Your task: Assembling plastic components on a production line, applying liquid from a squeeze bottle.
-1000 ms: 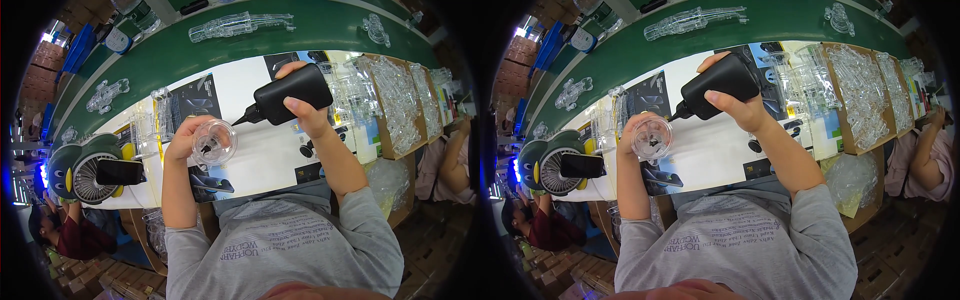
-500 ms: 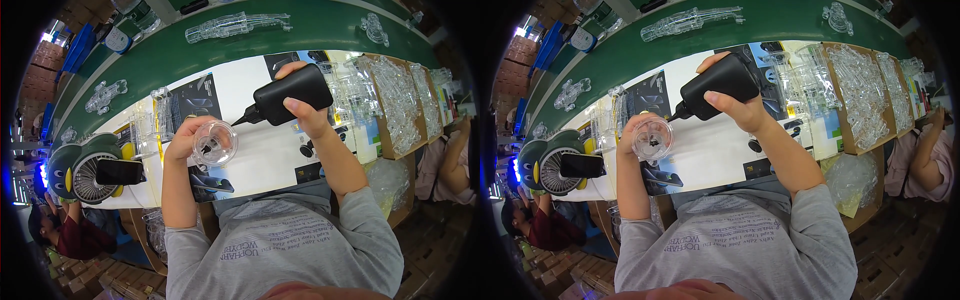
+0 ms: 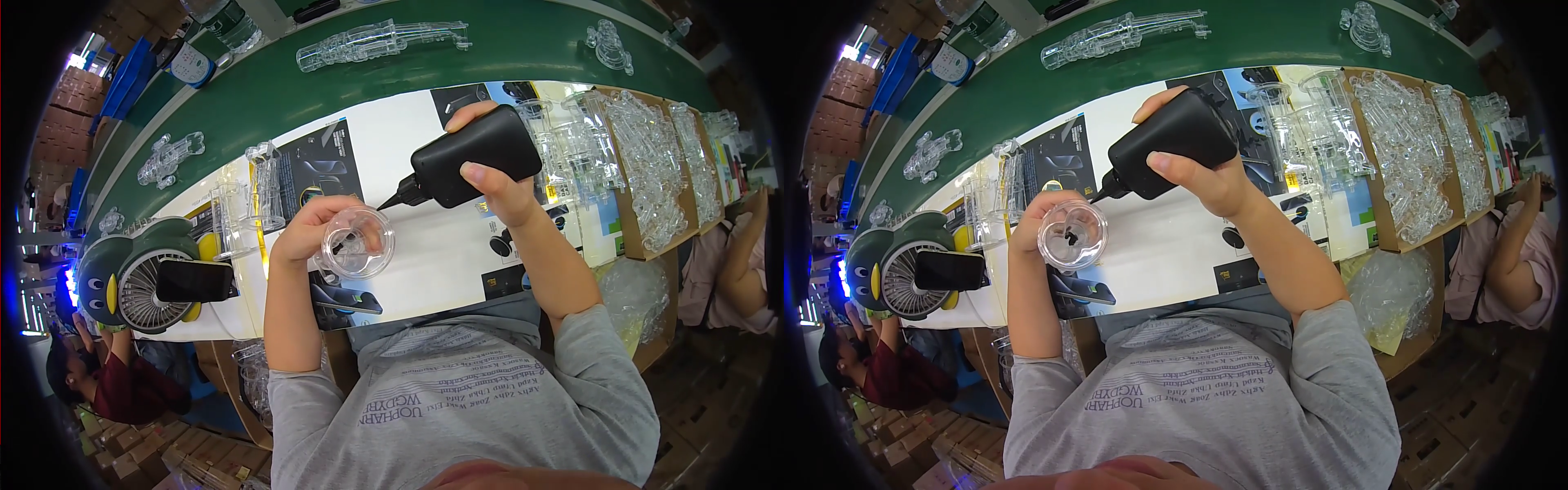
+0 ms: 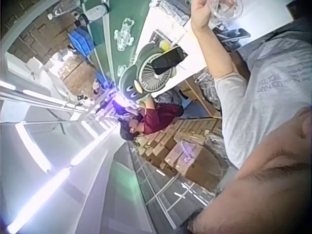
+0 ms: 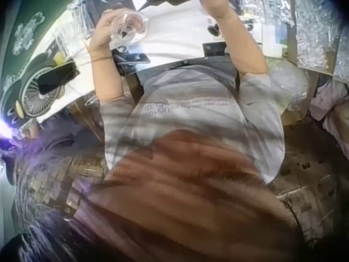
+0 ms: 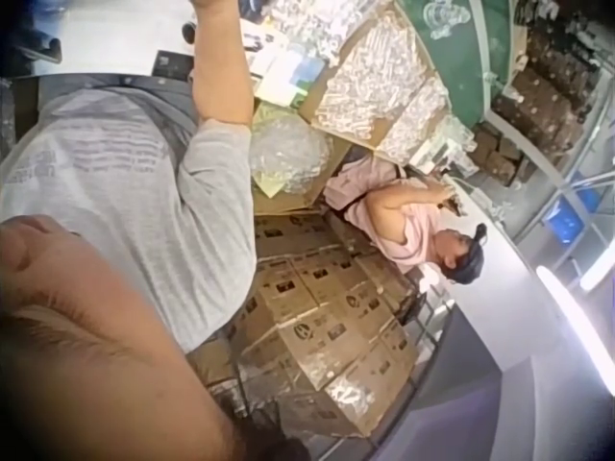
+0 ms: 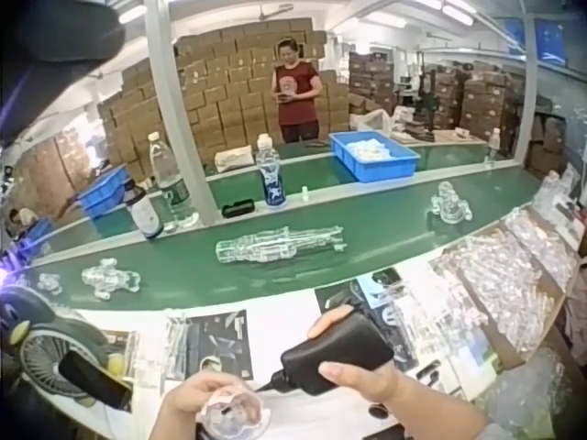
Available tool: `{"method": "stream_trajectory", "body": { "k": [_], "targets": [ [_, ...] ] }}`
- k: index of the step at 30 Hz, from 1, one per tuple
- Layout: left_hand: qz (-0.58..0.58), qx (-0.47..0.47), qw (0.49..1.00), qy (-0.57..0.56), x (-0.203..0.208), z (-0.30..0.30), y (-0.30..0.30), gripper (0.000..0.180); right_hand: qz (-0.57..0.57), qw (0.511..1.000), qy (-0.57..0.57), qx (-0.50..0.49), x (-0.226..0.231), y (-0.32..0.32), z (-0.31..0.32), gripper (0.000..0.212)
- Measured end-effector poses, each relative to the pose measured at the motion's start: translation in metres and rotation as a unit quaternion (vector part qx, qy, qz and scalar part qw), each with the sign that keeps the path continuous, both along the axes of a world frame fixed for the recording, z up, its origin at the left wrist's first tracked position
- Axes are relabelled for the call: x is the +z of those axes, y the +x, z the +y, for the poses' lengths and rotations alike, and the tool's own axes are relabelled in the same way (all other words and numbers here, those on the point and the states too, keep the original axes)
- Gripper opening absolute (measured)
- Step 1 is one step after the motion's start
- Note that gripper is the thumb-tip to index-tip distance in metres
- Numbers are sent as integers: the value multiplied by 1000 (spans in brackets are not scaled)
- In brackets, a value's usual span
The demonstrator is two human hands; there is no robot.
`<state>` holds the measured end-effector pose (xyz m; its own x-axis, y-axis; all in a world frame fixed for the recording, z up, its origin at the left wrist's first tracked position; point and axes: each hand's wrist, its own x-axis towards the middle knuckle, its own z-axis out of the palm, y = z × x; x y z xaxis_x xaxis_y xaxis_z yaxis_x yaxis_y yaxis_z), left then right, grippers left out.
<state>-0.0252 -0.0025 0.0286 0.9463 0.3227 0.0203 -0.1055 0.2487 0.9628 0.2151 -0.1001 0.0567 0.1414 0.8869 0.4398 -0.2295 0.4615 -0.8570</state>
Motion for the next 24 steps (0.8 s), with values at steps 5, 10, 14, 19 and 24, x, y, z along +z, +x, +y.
{"method": "stream_trajectory", "body": {
  "k": [5, 10, 14, 19, 24],
  "targets": [
    [3, -24, 1000, -13, 1, 0, 1, 31, 7, 998, -45, -36, 6, -7, -1, 41],
    [22, -32, 999, 2, -5, 2, -1, 33, 12, 998, -47, -30, 7, -9, -1, 40],
    [26, -54, 998, -27, -6, 2, -1, 36, 13, 998, -54, -24, 6, -8, -2, 40],
    [34, -71, 996, -50, -13, 4, -4, 38, -15, 1000, -10, 13, 1, -3, -1, 35],
    [18, -96, 989, -110, -10, 0, 0, 38, -21, 1000, -10, 13, -1, -3, -1, 34]
  ]
}}
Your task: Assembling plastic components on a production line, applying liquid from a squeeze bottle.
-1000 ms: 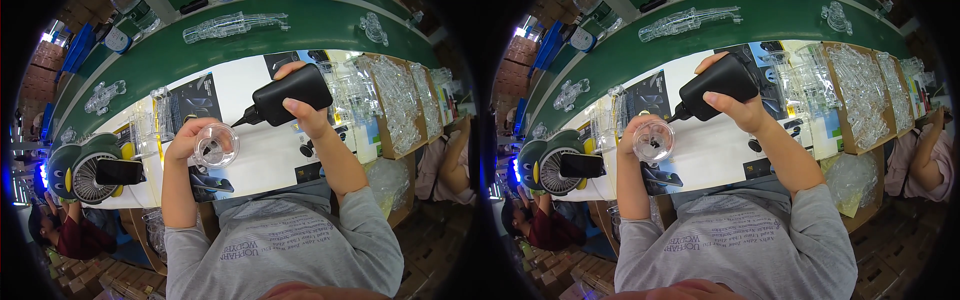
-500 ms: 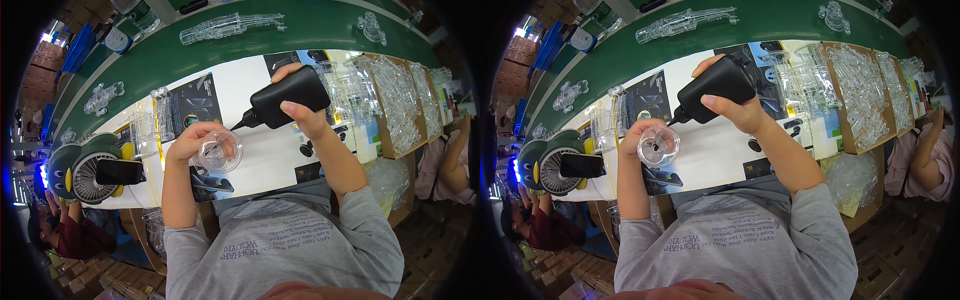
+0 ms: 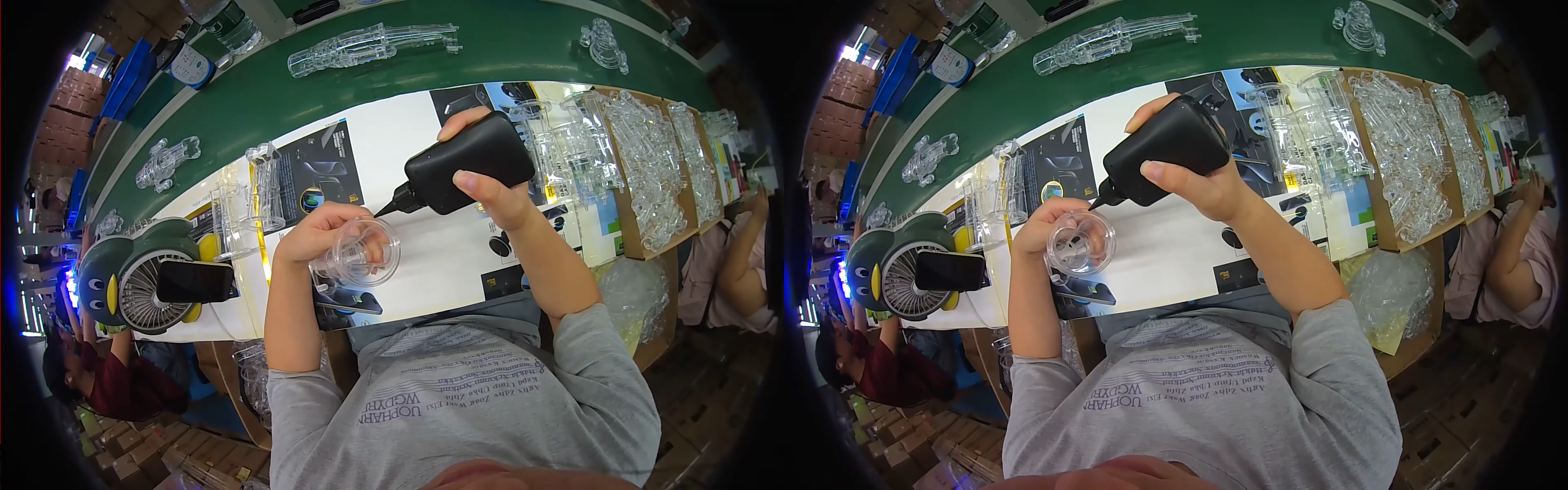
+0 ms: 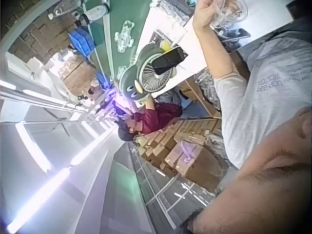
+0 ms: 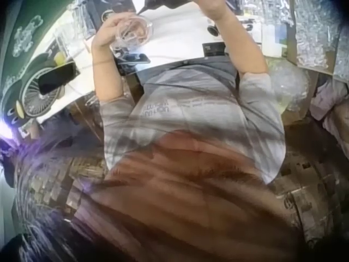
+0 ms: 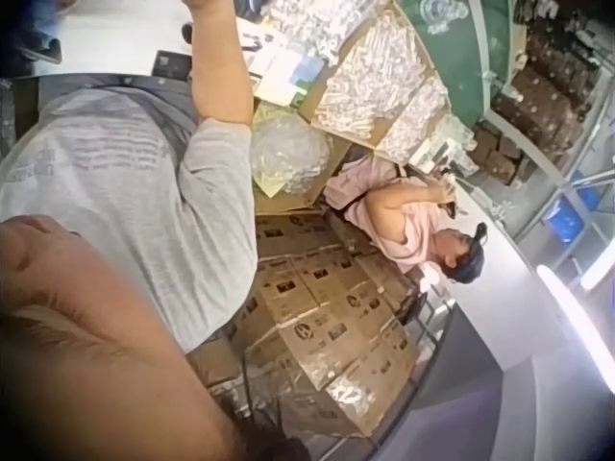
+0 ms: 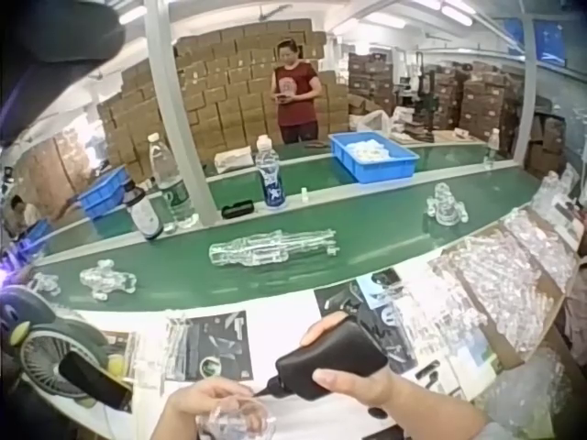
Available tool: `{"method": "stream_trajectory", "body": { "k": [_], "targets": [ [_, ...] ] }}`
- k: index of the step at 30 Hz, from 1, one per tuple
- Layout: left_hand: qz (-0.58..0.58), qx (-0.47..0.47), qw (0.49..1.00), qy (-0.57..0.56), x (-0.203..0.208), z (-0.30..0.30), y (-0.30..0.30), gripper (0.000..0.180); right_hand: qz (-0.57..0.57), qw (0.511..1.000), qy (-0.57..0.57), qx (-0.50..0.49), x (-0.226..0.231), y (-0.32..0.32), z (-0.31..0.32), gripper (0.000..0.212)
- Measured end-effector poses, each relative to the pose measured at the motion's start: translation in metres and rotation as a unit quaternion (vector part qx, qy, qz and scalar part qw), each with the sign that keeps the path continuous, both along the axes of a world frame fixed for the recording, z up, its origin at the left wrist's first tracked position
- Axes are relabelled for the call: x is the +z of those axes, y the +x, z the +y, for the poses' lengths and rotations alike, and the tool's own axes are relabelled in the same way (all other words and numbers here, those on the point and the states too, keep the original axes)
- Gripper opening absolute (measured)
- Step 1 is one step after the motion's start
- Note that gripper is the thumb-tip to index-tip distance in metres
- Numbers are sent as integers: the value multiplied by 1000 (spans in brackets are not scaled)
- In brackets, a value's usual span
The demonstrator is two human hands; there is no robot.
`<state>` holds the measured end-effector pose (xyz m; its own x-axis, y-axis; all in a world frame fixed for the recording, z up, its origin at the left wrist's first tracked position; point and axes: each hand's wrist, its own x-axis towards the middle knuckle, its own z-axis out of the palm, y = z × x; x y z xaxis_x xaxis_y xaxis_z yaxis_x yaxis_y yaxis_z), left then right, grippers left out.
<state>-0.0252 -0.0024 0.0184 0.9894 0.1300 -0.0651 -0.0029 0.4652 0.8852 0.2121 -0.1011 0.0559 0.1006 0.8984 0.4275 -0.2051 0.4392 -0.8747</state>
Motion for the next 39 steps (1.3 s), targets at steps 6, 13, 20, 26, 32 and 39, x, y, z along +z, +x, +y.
{"method": "stream_trajectory", "body": {
  "k": [6, 13, 20, 26, 32, 39],
  "targets": [
    [30, 28, 999, 11, -4, -2, -3, 38, 9, 1000, -18, -10, 4, -5, -2, 37],
    [35, -6, 998, 46, 2, -1, 2, 40, 8, 1000, 6, 4, 1, -4, -2, 34],
    [56, -20, 998, 17, -3, -2, 2, 40, 5, 1000, 9, 9, 1, -4, -2, 34],
    [46, -6, 999, 20, -2, -2, 0, 41, 9, 1000, 6, 9, 1, -4, -2, 34],
    [37, 0, 999, 33, 2, -1, -1, 41, 22, 1000, -4, 10, 0, -4, -2, 34],
    [6, 23, 999, 45, 0, 1, -2, 42, 70, 995, -61, -31, 0, -4, 4, 42]
  ]
}}
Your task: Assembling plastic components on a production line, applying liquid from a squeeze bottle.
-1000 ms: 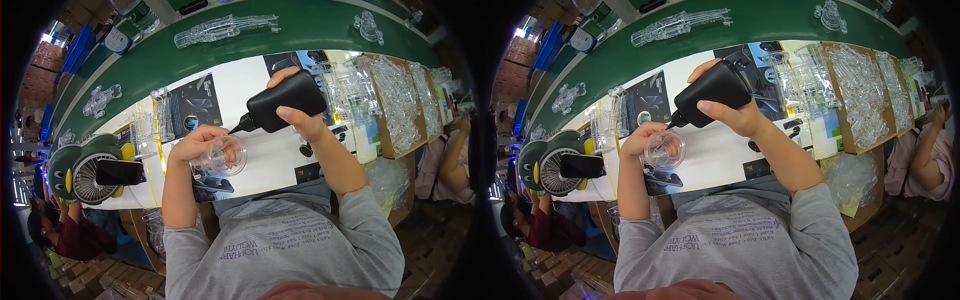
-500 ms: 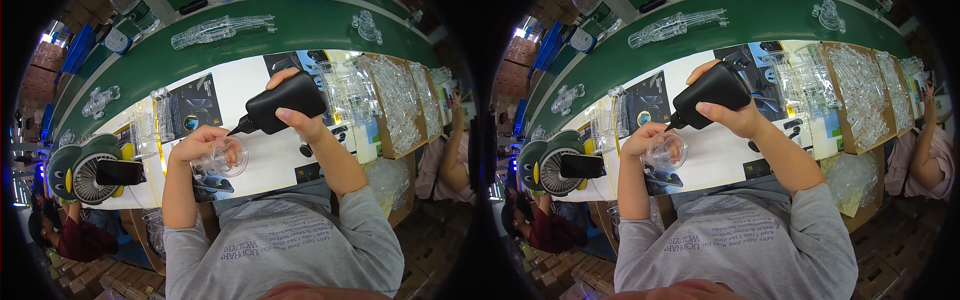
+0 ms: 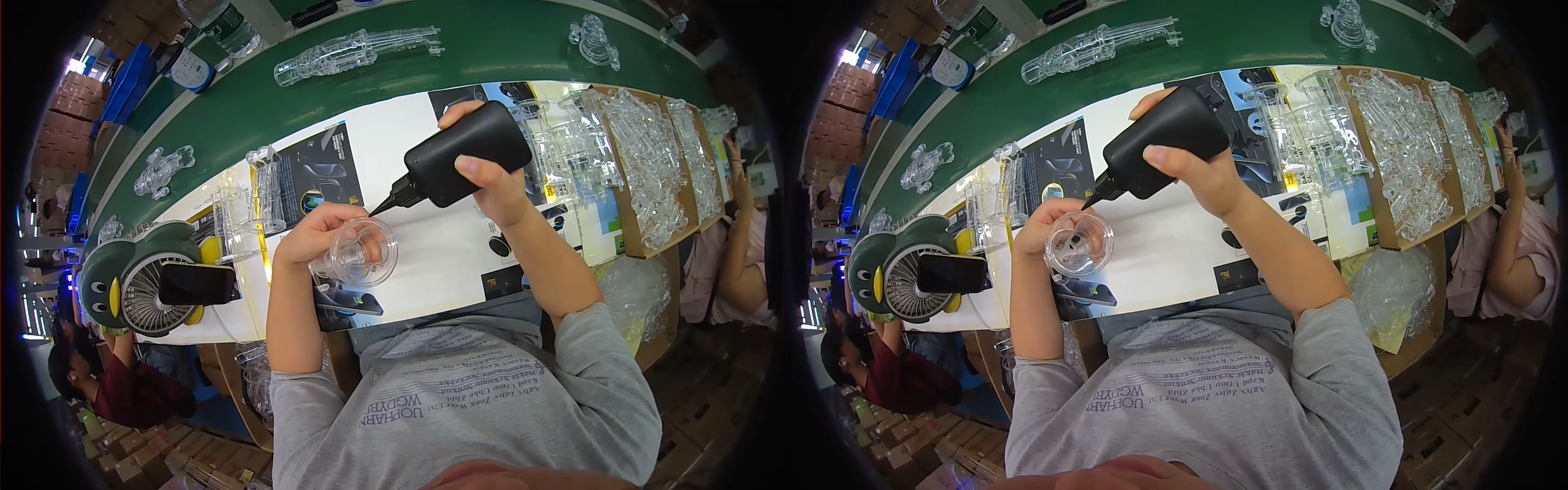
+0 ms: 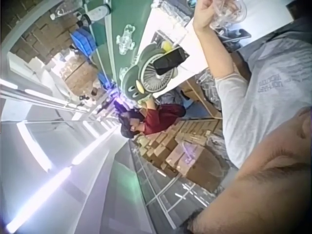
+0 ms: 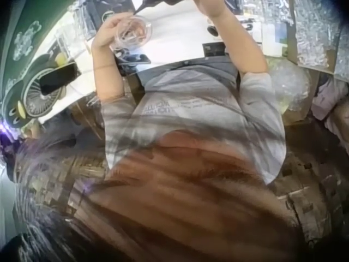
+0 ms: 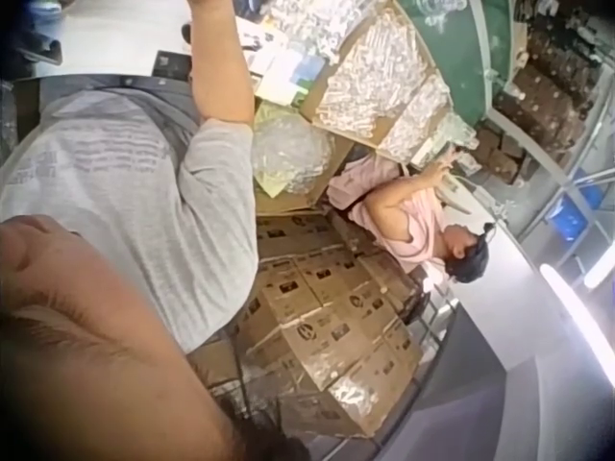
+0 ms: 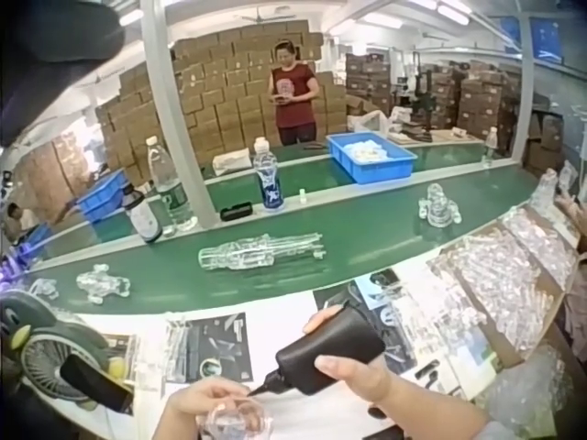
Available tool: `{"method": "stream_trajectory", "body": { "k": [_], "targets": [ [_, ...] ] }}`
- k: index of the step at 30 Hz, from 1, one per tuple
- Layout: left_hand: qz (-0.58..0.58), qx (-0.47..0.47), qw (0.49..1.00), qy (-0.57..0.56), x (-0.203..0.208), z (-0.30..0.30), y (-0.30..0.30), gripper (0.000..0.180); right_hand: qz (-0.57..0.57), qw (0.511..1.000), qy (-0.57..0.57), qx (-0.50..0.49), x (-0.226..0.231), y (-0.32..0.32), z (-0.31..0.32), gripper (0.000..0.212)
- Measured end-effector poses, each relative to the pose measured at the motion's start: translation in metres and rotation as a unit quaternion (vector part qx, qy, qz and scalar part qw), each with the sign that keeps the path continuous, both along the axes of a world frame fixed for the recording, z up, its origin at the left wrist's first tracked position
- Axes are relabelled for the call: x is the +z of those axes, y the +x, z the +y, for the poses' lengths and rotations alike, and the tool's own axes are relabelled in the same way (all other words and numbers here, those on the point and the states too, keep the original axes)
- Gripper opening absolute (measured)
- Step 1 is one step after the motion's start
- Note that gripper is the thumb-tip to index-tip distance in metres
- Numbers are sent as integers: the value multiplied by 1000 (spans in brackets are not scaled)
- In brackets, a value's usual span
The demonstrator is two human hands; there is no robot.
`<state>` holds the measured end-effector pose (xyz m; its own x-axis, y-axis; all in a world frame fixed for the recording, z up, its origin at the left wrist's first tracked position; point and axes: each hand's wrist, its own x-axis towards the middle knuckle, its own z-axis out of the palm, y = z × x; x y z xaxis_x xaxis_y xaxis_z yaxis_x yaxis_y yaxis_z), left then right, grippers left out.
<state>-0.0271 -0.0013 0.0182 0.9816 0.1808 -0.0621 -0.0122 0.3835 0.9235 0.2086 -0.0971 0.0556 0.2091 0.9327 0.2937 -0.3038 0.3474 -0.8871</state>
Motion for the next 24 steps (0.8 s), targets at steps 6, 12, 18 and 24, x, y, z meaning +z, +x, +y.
{"method": "stream_trajectory", "body": {
  "k": [6, 12, 18, 24],
  "targets": [
    [-1, 26, 1000, 4, -2, 2, 0, 39, 85, 995, -44, 11, 2, 4, 2, 42],
    [-13, 222, 975, 7, -8, 6, 8, 36, 106, 991, -53, -64, -7, -1, 11, 41],
    [-3, 370, 929, -29, -15, 13, 8, 24, 67, 986, -76, -130, -23, 3, 30, 41],
    [-2, 374, 927, -29, -20, 14, 6, 27, -317, 919, -24, -231, -50, 11, 42, 41]
  ]
}}
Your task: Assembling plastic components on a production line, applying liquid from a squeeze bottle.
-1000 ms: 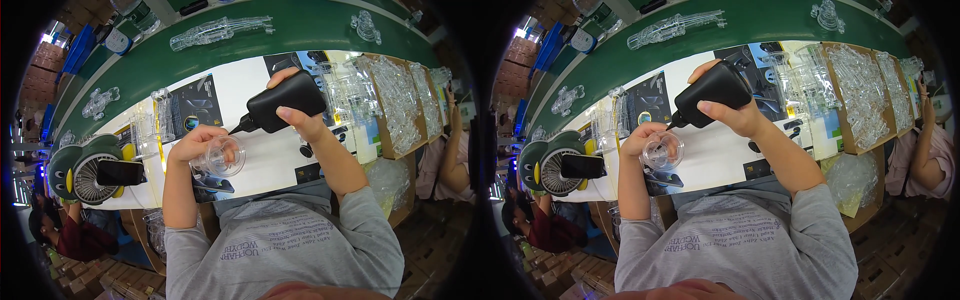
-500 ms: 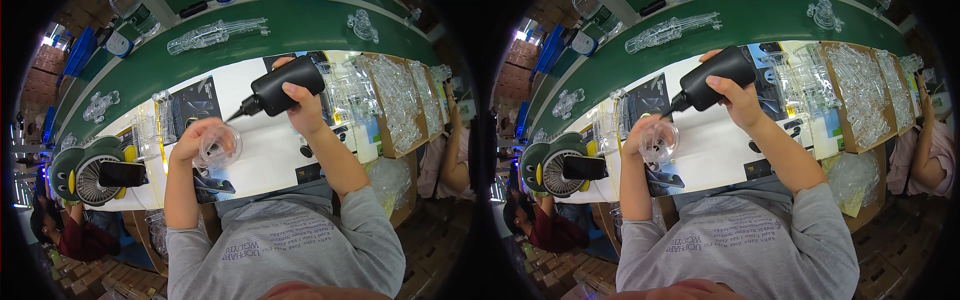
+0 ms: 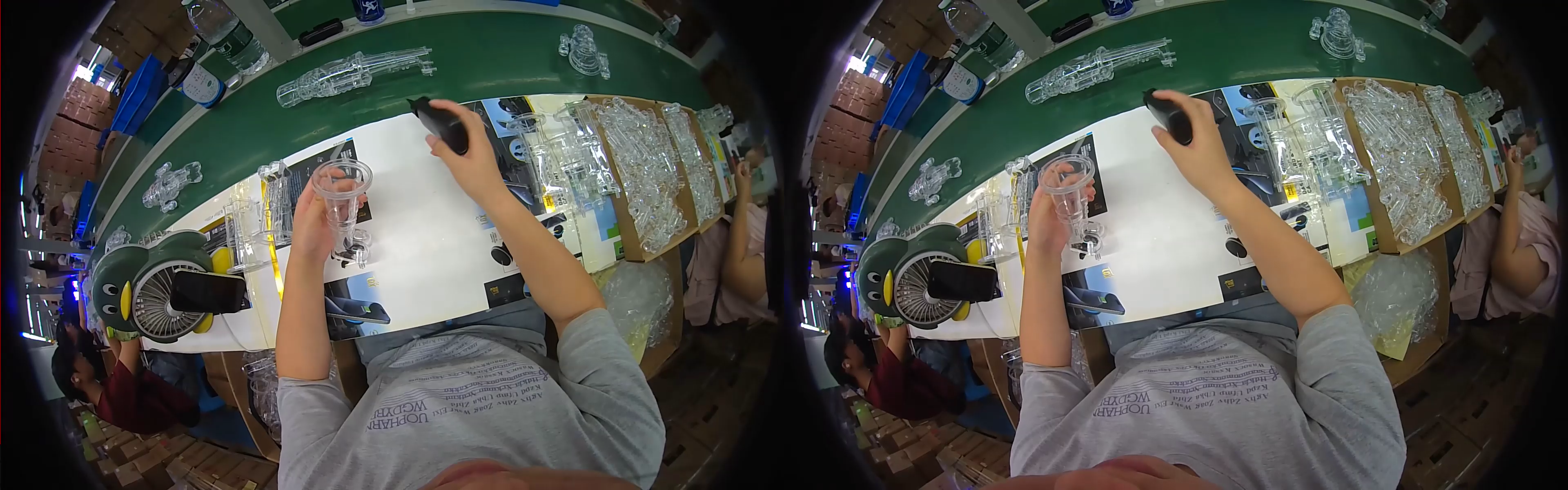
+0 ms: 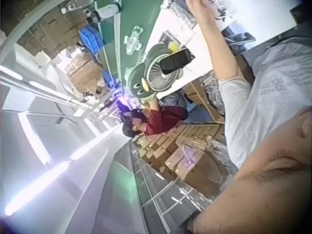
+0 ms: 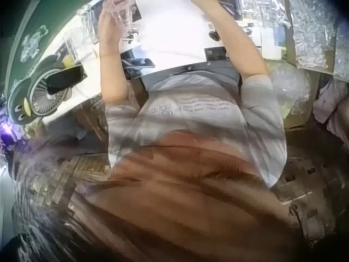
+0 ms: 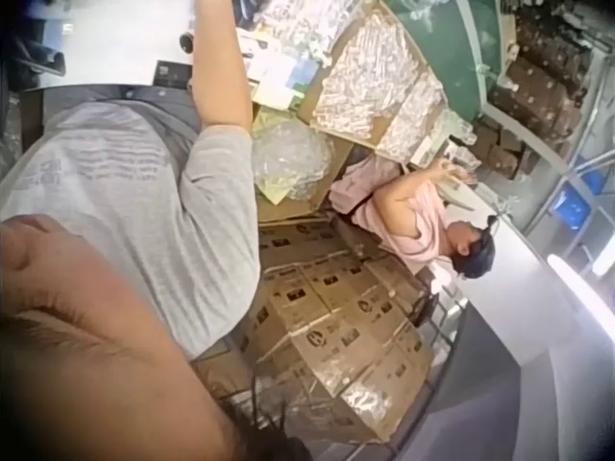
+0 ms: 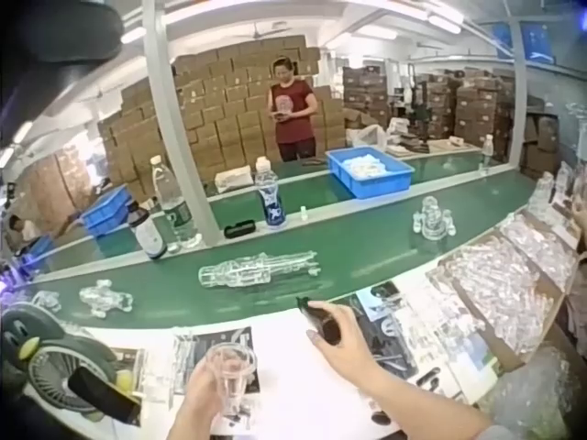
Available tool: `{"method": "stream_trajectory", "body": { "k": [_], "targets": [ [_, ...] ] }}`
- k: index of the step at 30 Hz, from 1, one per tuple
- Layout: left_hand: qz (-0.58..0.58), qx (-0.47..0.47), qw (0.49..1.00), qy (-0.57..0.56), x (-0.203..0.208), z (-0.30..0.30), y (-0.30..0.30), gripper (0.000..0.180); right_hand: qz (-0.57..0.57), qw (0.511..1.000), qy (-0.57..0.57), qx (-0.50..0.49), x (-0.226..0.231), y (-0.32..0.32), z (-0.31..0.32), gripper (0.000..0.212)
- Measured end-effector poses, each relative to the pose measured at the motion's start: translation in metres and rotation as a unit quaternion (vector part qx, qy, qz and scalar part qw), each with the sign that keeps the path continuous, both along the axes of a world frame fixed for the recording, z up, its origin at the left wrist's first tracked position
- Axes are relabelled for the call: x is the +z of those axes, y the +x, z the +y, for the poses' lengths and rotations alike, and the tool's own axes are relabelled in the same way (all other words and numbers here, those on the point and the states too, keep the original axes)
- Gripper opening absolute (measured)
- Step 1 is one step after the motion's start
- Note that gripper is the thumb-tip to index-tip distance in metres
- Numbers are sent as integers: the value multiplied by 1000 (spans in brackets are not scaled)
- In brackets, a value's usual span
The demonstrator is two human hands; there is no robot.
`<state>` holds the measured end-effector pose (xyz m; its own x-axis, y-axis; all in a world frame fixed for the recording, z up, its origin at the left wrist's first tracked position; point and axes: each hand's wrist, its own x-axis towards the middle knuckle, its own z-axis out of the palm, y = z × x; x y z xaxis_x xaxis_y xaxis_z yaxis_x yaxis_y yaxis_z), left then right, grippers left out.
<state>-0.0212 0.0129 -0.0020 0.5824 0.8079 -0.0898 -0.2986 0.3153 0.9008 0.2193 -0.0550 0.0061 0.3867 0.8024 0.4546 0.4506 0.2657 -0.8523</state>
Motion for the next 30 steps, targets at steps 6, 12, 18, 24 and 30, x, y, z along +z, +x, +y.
{"method": "stream_trajectory", "body": {
  "k": [6, 12, 18, 24, 30],
  "targets": [
    [-19, -14, 1000, -6, 4, -3, 1, 27, -147, 983, -106, -10, -8, -7, -3, 51],
    [-61, -30, 998, 6, 3, -1, 5, 30, -217, 967, -137, 2, -9, -3, -2, 51],
    [-129, -40, 991, 1, 9, -2, 2, 30, -247, 968, -41, -33, 2, -12, -3, 38],
    [-189, -58, 980, 2, 1, -7, 6, 35, -78, 992, -31, 95, 21, -31, -18, 23],
    [-231, -57, 970, -55, 7, -13, 13, 38, 19, 974, -55, 221, 27, -47, -29, 25]
  ]
}}
